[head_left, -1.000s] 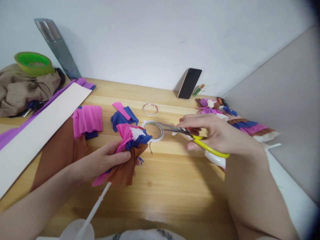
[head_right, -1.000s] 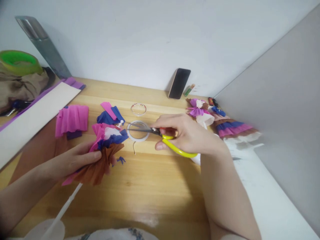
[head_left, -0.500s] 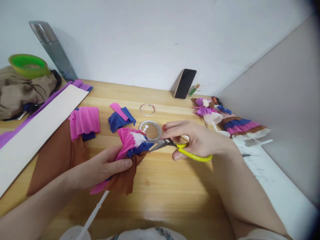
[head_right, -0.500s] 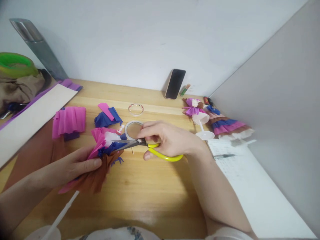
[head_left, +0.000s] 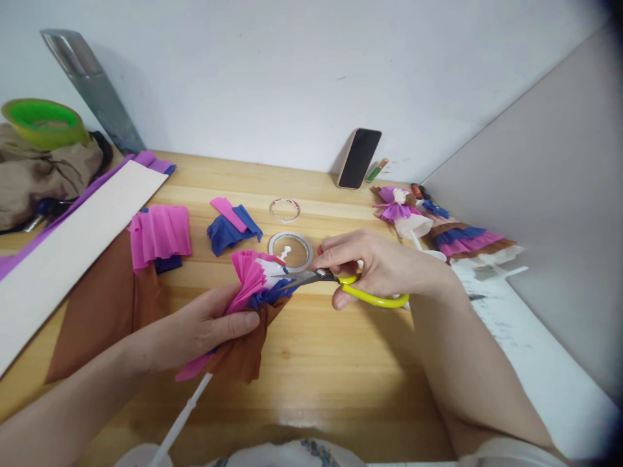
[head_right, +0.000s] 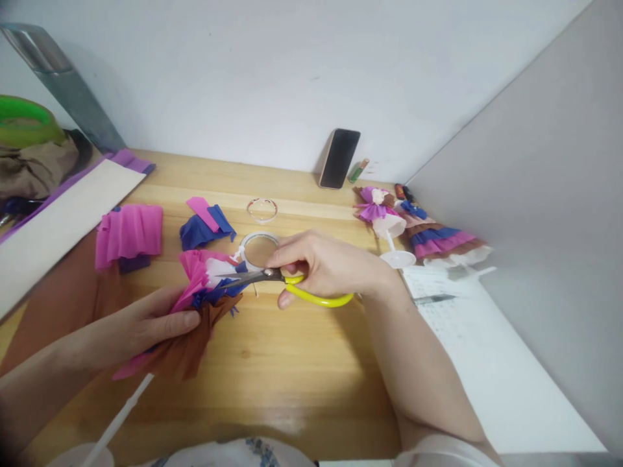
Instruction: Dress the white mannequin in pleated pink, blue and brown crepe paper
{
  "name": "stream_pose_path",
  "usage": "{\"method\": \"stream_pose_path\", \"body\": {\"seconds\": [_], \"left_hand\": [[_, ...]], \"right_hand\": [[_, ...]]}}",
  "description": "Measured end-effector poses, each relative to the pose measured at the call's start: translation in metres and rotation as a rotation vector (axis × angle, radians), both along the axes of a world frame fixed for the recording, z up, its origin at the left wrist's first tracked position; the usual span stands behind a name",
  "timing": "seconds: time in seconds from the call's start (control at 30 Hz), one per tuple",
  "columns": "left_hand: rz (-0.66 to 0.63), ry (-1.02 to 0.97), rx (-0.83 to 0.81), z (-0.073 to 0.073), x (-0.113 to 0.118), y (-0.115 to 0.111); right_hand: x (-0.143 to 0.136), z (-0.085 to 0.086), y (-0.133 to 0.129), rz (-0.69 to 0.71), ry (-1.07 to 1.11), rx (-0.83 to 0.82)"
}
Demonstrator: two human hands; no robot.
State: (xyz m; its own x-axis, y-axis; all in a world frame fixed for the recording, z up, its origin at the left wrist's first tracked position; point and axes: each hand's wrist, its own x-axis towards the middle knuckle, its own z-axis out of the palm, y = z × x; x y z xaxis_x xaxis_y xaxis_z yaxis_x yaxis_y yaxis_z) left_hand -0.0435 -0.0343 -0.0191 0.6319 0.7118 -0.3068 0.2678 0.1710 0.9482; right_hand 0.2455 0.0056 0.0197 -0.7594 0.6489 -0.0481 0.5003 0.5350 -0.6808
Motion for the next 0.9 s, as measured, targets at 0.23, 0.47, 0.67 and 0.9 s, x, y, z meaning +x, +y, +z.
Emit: {"method": "stream_pose_path", "body": {"seconds": [0.23,0.47,0.67,0.9], "left_hand": [[0.020,-0.027,-0.007,0.0035,0.0021,-0.0010],[-0.004,0.013,0.035,0.0018,0.0014,0.0004],[0.011,0.046,0.020,-0.0004,-0.0006,-0.0006],[0.012,0.009,0.009,-0.0047,-0.0005,-0.0010]], "right_hand": [[-0.0006,-0.0015,0.0007,-0.005,0.002,-0.002],[-0.0017,-0.0010,0.0008,0.008,-0.007,-0.006],[-0.0021,-0.0010,0.0003,-0.011,-0.031,0.004],[-0.0023,-0.0015,0.0008,-0.008,-0.044,0.009]]}}
